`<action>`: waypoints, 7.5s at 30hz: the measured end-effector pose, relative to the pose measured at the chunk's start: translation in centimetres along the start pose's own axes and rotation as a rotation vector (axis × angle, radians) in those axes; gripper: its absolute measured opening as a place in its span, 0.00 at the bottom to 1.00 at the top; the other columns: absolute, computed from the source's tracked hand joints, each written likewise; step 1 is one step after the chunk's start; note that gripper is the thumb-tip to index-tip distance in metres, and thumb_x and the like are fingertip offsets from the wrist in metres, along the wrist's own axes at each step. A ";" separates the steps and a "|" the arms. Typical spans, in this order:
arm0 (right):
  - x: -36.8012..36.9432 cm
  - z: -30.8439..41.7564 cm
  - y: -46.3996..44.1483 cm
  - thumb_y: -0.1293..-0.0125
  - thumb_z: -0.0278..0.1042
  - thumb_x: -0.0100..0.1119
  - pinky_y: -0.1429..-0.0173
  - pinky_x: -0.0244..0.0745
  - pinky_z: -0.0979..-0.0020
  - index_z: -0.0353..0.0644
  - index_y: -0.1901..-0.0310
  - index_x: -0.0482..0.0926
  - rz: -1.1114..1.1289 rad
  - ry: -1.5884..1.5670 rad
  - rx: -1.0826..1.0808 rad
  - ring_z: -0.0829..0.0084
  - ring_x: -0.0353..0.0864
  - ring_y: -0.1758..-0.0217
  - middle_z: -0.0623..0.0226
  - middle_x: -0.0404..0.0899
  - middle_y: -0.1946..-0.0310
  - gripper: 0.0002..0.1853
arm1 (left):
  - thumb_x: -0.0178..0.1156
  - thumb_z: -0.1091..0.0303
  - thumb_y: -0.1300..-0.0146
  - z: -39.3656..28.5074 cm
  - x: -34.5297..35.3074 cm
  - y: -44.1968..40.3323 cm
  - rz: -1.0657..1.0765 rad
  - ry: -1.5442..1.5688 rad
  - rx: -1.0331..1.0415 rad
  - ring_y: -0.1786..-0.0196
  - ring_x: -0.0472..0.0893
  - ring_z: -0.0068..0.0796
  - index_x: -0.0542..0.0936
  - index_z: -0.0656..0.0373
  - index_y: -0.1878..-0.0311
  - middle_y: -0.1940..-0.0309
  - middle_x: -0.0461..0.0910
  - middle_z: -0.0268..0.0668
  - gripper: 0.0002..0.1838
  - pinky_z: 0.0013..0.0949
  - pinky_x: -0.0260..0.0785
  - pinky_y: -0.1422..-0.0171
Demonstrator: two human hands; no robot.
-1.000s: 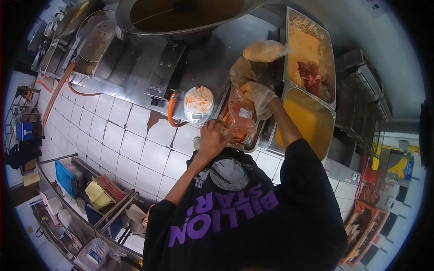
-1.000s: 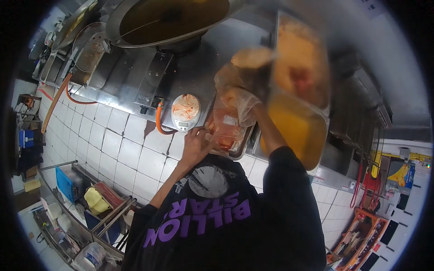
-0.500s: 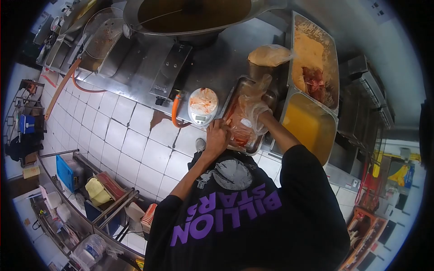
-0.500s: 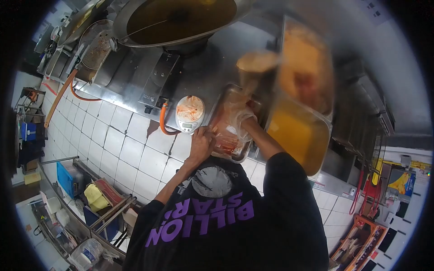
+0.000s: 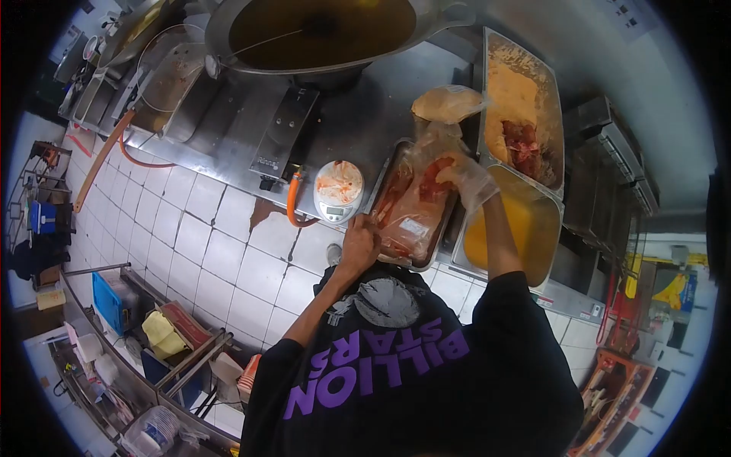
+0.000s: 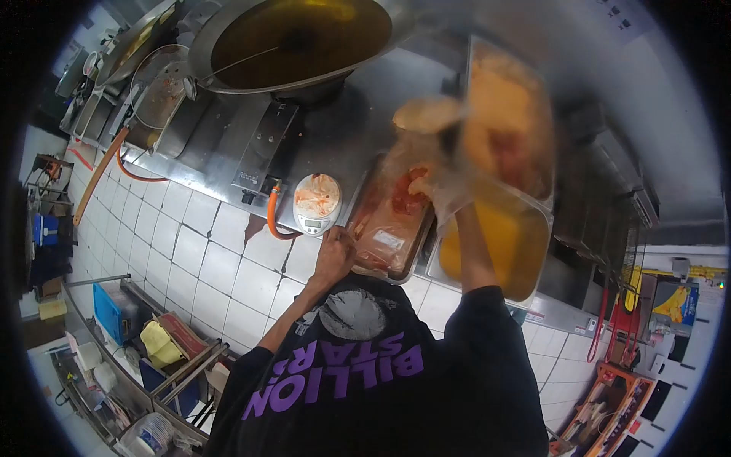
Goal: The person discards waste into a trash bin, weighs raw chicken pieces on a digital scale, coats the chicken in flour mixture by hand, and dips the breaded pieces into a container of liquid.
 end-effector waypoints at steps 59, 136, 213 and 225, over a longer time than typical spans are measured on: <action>-0.7 10.2 5.2 0.47 0.30 0.59 0.56 0.74 0.71 0.41 0.66 0.79 -0.827 0.218 -0.220 0.66 0.82 0.61 0.59 0.81 0.69 0.07 | 0.52 0.75 0.42 0.9 -0.4 2.5 0.153 0.815 -0.424 0.57 0.72 0.25 0.68 0.63 0.55 0.60 0.71 0.37 0.12 0.25 0.69 0.58; -8.2 -58.3 116.9 0.53 0.18 0.66 0.38 0.66 0.73 0.37 0.33 0.55 -1.919 -1.102 -0.340 0.71 0.65 0.38 0.60 0.63 0.38 0.44 | 0.54 0.82 0.45 -83.4 76.6 39.7 1.686 0.582 -0.224 0.60 0.75 0.20 0.68 0.63 0.56 0.61 0.74 0.36 0.13 0.22 0.70 0.57; -113.4 -119.7 126.1 0.51 0.32 0.59 0.49 0.72 0.65 0.38 0.59 0.77 -0.818 -0.427 0.336 0.60 0.78 0.54 0.54 0.79 0.63 0.16 | 0.46 0.56 0.30 -133.1 153.3 1.7 0.180 0.649 -0.696 0.50 0.76 0.39 0.59 0.60 0.37 0.49 0.69 0.46 0.25 0.40 0.74 0.51; -117.5 -137.1 135.7 0.52 0.21 0.55 0.58 0.73 0.73 0.40 0.64 0.78 -1.323 -0.744 0.101 0.72 0.77 0.66 0.67 0.78 0.72 0.12 | 0.48 0.73 0.38 -135.9 167.1 -4.7 0.509 0.345 -0.297 0.51 0.77 0.35 0.66 0.67 0.40 0.50 0.75 0.46 0.22 0.32 0.68 0.46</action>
Point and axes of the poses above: each hand's wrist, its own y-axis away from the middle knuckle, its own x-axis out of the palm, z = x × y, the point moved 2 cm from there along -y, towards the middle knuckle
